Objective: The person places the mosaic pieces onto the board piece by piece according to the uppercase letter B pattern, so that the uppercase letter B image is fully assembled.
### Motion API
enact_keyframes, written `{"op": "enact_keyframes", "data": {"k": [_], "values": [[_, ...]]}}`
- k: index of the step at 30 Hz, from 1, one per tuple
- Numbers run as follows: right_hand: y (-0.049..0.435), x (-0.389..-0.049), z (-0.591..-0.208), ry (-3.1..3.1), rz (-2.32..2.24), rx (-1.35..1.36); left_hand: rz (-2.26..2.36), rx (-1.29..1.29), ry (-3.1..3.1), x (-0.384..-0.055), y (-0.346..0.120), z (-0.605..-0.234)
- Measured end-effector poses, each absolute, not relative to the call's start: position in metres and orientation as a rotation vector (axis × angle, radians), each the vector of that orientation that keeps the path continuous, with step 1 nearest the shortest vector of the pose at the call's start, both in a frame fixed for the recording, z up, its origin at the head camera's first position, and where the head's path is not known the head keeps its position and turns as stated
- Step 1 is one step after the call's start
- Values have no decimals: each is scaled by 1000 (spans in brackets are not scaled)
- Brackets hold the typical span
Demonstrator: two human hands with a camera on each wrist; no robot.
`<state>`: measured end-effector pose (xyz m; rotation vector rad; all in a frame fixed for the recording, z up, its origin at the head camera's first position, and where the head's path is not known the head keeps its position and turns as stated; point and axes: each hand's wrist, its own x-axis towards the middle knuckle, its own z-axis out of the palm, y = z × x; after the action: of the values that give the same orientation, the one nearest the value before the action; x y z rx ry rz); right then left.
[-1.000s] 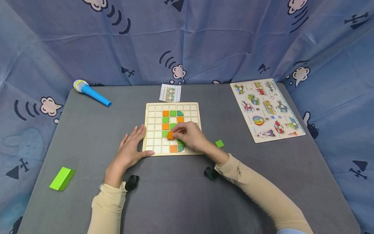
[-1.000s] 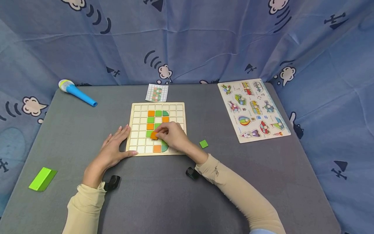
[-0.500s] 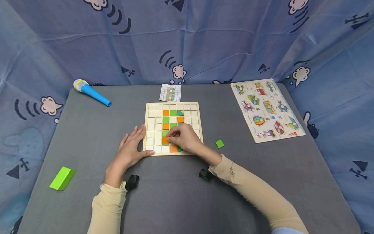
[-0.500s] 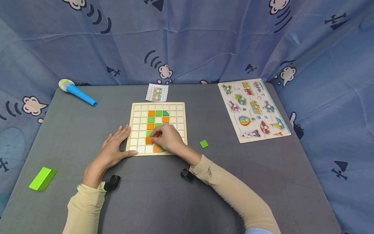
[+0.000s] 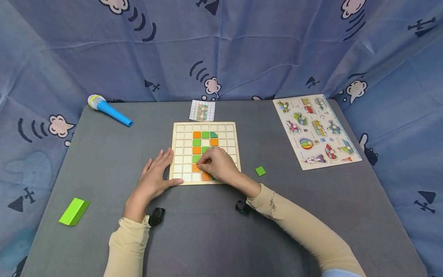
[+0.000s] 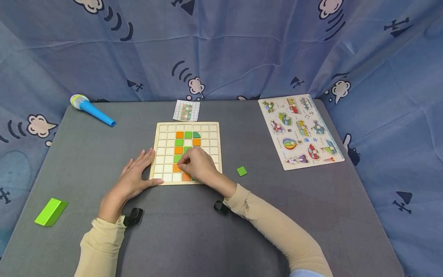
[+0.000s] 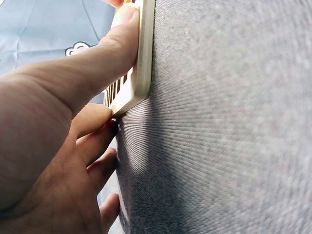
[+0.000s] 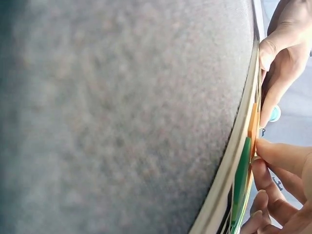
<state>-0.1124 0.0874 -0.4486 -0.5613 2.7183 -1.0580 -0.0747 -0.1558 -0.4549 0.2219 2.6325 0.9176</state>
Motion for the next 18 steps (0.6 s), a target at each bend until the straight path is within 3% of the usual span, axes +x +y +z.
{"op": "enact_keyframes", "data": {"k": [18], "values": [[147,-100,-441,2725,-1065,-650,932,230,2647,-74,-155,-457]]}}
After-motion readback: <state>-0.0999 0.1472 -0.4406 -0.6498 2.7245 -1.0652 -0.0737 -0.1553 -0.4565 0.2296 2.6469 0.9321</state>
